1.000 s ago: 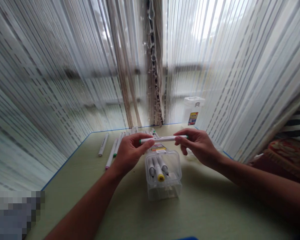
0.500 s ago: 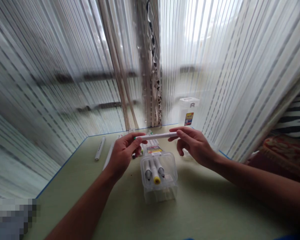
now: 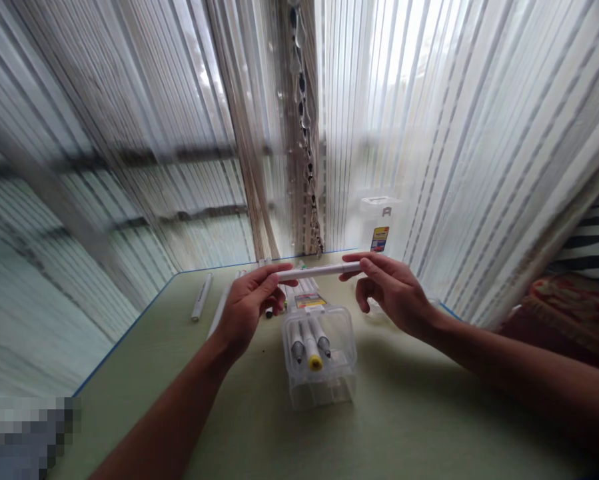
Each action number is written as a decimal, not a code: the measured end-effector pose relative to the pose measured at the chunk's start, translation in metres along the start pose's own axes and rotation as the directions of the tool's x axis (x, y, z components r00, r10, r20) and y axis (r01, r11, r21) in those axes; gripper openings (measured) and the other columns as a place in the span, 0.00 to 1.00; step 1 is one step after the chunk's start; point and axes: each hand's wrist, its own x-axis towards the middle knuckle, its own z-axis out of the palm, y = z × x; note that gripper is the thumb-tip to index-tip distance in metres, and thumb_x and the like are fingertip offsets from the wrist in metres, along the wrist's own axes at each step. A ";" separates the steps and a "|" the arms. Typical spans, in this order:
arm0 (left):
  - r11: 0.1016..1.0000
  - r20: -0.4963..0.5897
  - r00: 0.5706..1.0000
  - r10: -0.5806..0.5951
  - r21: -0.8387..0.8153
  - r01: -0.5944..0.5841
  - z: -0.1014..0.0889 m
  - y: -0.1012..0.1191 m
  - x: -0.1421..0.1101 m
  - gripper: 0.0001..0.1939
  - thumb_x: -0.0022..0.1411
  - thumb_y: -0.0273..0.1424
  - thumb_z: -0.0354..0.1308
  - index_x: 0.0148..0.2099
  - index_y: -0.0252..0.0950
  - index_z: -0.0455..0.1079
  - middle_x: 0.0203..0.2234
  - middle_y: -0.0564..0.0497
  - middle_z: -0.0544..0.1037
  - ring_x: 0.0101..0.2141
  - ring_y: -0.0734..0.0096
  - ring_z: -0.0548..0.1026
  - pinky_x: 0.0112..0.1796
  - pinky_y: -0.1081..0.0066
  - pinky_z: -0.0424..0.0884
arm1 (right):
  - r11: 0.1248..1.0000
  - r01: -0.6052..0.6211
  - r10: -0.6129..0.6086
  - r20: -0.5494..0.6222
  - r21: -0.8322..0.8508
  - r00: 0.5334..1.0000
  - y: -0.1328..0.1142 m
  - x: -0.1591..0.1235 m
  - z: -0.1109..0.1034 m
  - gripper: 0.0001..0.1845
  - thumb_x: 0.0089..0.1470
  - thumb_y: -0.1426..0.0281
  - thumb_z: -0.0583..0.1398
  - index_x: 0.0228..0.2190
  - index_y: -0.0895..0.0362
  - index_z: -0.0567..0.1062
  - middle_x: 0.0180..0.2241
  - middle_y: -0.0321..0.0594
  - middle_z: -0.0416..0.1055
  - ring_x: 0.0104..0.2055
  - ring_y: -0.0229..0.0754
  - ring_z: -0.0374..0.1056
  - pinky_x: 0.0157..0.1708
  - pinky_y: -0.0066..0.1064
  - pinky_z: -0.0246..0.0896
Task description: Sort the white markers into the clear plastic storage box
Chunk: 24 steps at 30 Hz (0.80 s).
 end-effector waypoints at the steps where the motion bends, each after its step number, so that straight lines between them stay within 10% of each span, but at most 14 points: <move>1: 1.000 -0.008 1.000 0.009 0.016 -0.009 0.000 0.000 0.000 0.17 0.60 0.34 0.62 0.49 0.31 0.76 0.33 0.44 0.81 0.23 0.77 0.70 0.24 0.74 0.64 | 1.000 0.007 -0.007 0.000 -0.011 1.000 0.000 0.000 0.000 0.15 0.61 0.62 0.61 0.43 0.59 0.77 0.33 0.42 0.78 0.17 0.33 0.67 0.15 0.27 0.61; 24: 0.988 -0.062 0.997 0.034 0.153 -0.024 0.011 0.000 -0.003 0.17 0.45 0.36 0.74 0.34 0.32 0.76 0.23 0.53 0.77 0.22 0.77 0.70 0.22 0.77 0.64 | 0.982 0.048 -0.048 0.003 -0.181 0.999 0.001 0.000 0.005 0.16 0.45 0.63 0.73 0.29 0.59 0.76 0.20 0.31 0.69 0.15 0.30 0.63 0.13 0.23 0.56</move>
